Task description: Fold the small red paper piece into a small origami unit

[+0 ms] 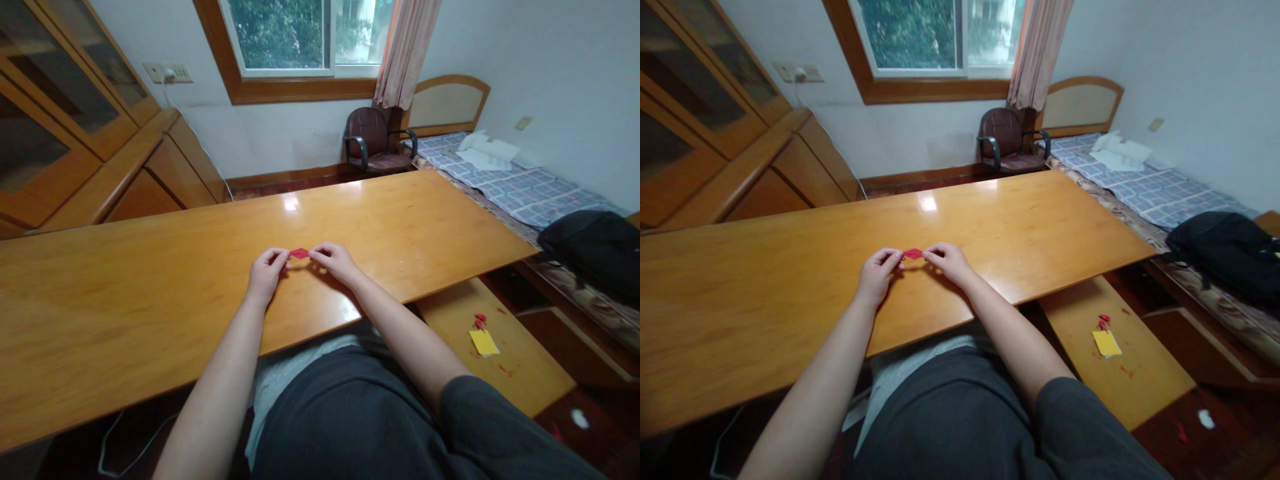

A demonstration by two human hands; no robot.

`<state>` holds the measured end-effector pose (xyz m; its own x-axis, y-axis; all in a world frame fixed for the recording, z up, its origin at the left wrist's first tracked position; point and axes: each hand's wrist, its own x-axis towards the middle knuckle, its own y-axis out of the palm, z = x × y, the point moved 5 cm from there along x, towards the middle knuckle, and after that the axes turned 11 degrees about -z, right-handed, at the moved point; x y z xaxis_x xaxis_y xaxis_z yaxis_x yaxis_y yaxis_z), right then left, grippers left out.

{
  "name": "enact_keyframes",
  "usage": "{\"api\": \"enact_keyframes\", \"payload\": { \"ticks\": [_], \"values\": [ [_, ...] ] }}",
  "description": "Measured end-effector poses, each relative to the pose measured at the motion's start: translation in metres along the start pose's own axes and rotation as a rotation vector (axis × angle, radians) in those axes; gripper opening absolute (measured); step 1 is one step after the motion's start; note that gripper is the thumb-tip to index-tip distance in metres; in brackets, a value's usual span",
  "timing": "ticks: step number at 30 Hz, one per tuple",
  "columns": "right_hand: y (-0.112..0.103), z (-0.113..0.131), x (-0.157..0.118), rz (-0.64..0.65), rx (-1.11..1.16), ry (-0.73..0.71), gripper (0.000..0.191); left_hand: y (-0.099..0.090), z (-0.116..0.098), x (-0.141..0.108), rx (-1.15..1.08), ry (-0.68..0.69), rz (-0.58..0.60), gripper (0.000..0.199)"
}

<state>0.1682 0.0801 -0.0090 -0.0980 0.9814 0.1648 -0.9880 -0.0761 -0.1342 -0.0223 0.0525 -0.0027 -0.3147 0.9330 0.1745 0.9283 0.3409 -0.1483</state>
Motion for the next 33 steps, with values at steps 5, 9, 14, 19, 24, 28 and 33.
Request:
{"api": "enact_keyframes", "payload": {
  "ticks": [5, 9, 14, 19, 24, 28, 33],
  "values": [
    [0.0, -0.004, 0.001, -0.015, 0.003, -0.006, 0.029, -0.002, 0.007, 0.002, -0.032, -0.027, -0.025, 0.026],
    [-0.002, -0.007, 0.003, -0.08, -0.024, -0.048, 0.027, -0.003, 0.012, 0.004, -0.058, -0.043, -0.05, 0.026],
    [-0.006, 0.008, -0.002, -0.174, -0.202, -0.234, 0.018, 0.0, 0.013, 0.004, -0.07, -0.055, -0.019, 0.032],
    [-0.003, 0.026, -0.012, -0.163, -0.408, -0.455, 0.021, 0.008, 0.014, 0.002, -0.088, -0.078, 0.097, 0.047],
    [0.004, 0.026, -0.019, -0.131, -0.641, -0.651, 0.024, 0.009, 0.009, 0.001, -0.116, -0.064, 0.109, 0.05],
    [0.01, 0.029, -0.025, -0.116, -0.79, -0.886, 0.024, 0.008, 0.008, 0.001, -0.11, -0.05, 0.104, 0.045],
    [0.014, 0.03, -0.028, -0.065, -0.857, -0.948, 0.025, 0.006, 0.006, 0.001, -0.113, -0.03, 0.094, 0.034]
  ]
}}
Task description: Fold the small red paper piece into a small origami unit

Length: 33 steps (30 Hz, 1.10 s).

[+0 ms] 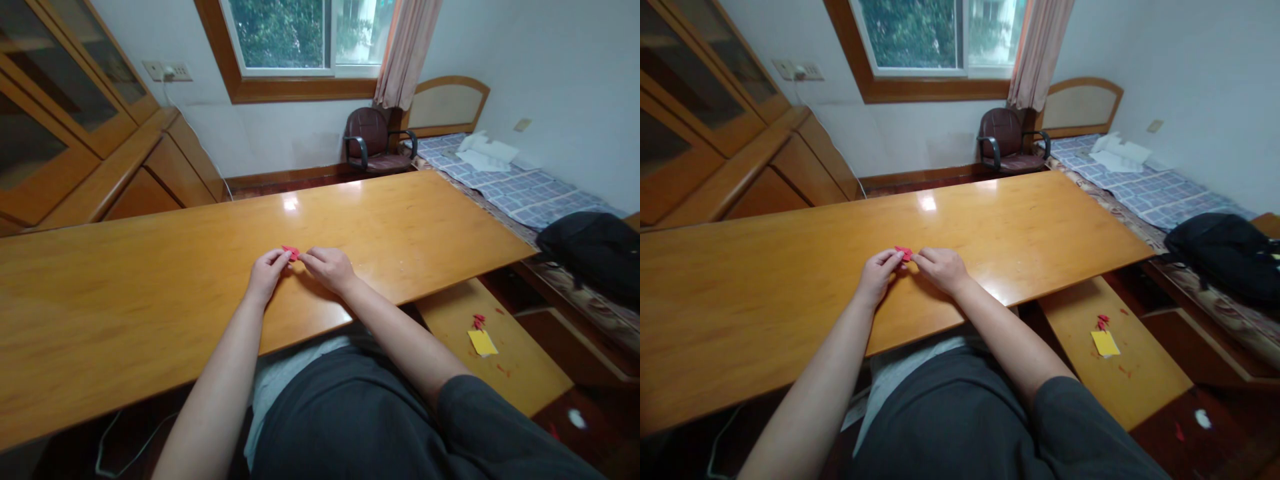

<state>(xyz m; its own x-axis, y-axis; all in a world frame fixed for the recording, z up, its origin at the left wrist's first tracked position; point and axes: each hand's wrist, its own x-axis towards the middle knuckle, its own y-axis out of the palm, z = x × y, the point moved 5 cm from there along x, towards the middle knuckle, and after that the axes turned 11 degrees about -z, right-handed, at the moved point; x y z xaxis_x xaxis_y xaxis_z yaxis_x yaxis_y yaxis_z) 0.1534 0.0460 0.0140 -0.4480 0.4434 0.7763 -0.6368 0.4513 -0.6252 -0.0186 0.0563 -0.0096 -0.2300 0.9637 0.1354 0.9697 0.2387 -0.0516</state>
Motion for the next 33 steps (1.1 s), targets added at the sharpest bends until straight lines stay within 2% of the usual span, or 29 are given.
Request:
{"api": "enact_keyframes", "payload": {
  "ticks": [4, 9, 15, 20, 25, 29, 33],
  "values": [
    [0.006, -0.004, -0.003, 0.032, 0.055, 0.064, 0.025, -0.001, -0.001, 0.0, 0.014, 0.004, -0.021, 0.027],
    [0.005, -0.009, -0.003, 0.028, 0.211, 0.221, 0.024, -0.003, 0.003, 0.002, 0.041, -0.005, -0.051, 0.027],
    [0.0, -0.015, 0.001, 0.017, 0.328, 0.391, 0.029, 0.005, 0.004, 0.0, 0.127, 0.063, 0.059, 0.027],
    [0.007, -0.018, 0.0, 0.083, 0.38, 0.419, 0.026, 0.009, -0.004, -0.003, 0.197, 0.12, 0.119, 0.027],
    [0.009, -0.021, -0.001, 0.081, 0.474, 0.447, 0.021, 0.011, -0.006, -0.003, 0.27, 0.171, 0.144, 0.028],
    [0.009, -0.022, 0.0, 0.081, 0.515, 0.472, 0.021, 0.009, -0.004, -0.002, 0.266, 0.191, 0.11, 0.025],
    [0.009, -0.024, 0.0, 0.101, 0.546, 0.511, 0.022, 0.006, -0.004, -0.003, 0.206, 0.151, 0.065, 0.025]
  ]
}}
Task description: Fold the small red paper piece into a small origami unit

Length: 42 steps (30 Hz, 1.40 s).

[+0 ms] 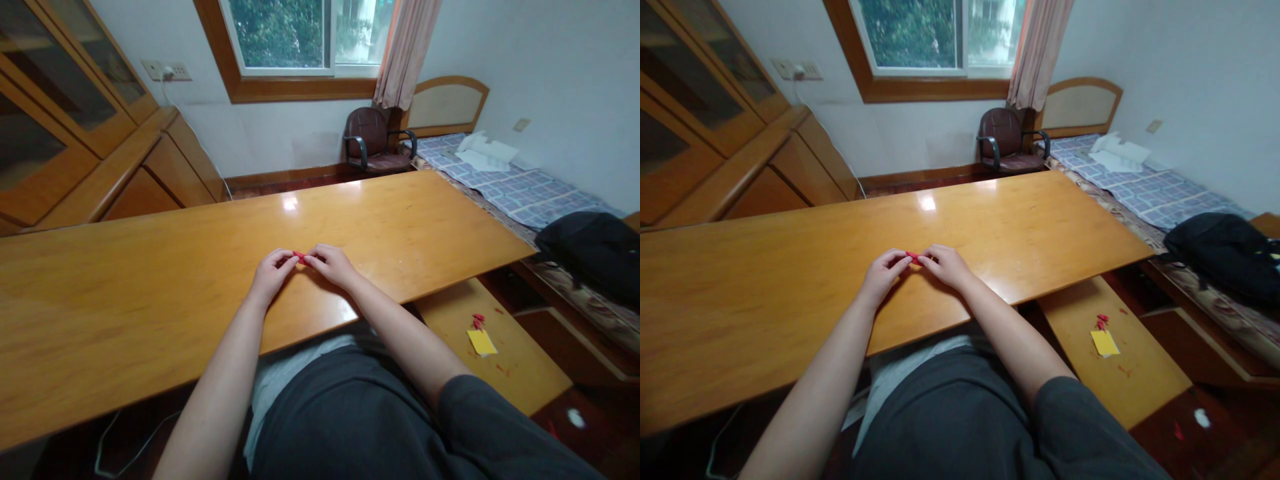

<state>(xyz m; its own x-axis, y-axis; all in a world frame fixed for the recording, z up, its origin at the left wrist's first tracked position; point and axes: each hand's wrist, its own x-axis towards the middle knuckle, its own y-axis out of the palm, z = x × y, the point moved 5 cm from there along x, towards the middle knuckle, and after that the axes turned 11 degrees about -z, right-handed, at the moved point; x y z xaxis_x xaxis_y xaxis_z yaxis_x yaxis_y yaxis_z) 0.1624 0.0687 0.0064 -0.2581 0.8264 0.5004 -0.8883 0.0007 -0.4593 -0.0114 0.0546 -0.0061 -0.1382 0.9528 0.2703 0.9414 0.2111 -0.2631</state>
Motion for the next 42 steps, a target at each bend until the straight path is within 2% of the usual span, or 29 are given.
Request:
{"api": "enact_keyframes", "payload": {
  "ticks": [7, 15, 32, 42],
  "values": [
    [0.001, 0.0018, 0.0, 0.05, 0.05, 0.009, 0.023, -0.0004, -0.0013, -0.001, -0.031, -0.067, -0.011, 0.027],
    [0.0029, 0.0014, -0.0003, 0.104, 0.035, 0.037, 0.023, -0.0028, -0.0043, 0.0, 0.009, -0.024, -0.032, 0.022],
    [0.0028, -0.0017, -0.0003, 0.071, 0.087, 0.076, 0.019, 0.0004, -0.0069, -0.0019, 0.053, 0.0, 0.015, 0.023],
    [0.0052, -0.0046, -0.0008, 0.111, 0.144, 0.145, 0.02, 0.0, -0.0059, -0.002, 0.069, -0.008, 0.022, 0.026]
  ]
}}
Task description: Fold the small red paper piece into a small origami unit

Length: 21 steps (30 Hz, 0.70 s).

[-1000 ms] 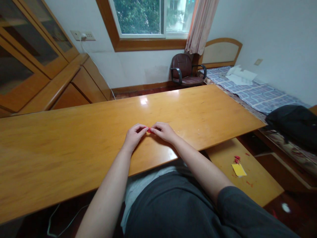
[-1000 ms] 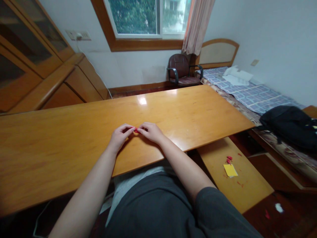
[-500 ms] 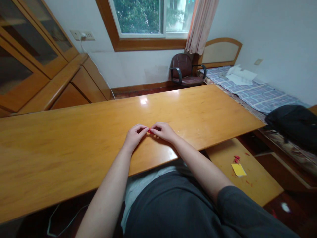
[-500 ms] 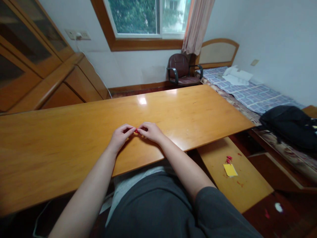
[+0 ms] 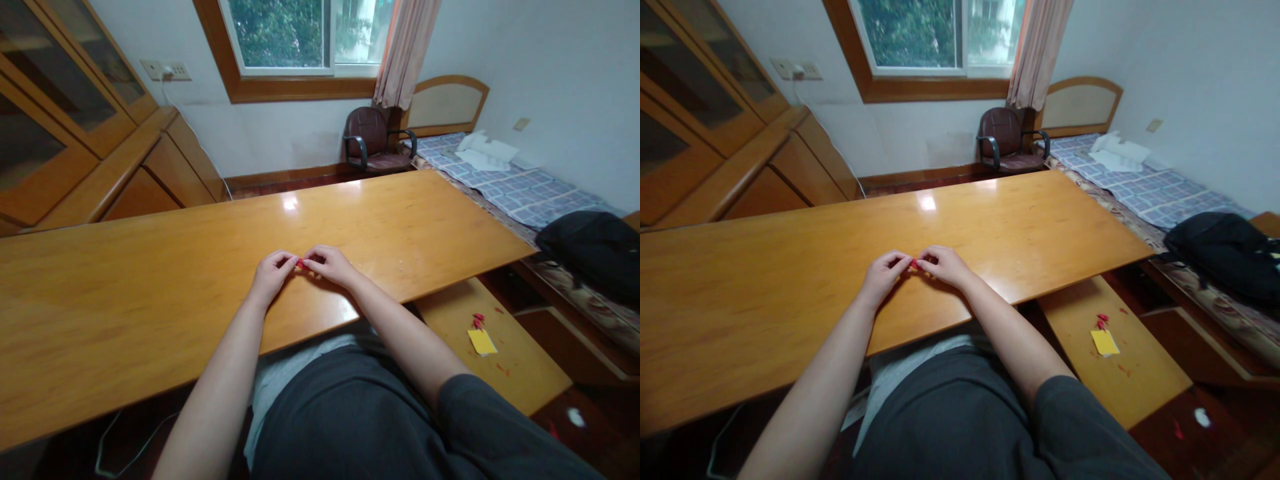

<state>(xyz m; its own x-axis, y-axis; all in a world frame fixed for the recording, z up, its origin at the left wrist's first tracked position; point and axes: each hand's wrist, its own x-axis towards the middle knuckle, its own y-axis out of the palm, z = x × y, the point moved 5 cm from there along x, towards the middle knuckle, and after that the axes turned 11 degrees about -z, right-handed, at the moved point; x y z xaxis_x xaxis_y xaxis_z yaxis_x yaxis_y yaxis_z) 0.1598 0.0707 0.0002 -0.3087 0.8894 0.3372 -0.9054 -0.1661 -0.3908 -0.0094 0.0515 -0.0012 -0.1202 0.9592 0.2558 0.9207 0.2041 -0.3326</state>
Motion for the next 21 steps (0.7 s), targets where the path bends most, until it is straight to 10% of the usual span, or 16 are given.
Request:
{"api": "enact_keyframes", "payload": {
  "ticks": [21],
  "values": [
    [0.0004, -0.0024, 0.0004, 0.002, 0.012, 0.069, 0.021, -0.0005, -0.0033, -0.0005, 0.097, 0.073, -0.017, 0.028]
  ]
}}
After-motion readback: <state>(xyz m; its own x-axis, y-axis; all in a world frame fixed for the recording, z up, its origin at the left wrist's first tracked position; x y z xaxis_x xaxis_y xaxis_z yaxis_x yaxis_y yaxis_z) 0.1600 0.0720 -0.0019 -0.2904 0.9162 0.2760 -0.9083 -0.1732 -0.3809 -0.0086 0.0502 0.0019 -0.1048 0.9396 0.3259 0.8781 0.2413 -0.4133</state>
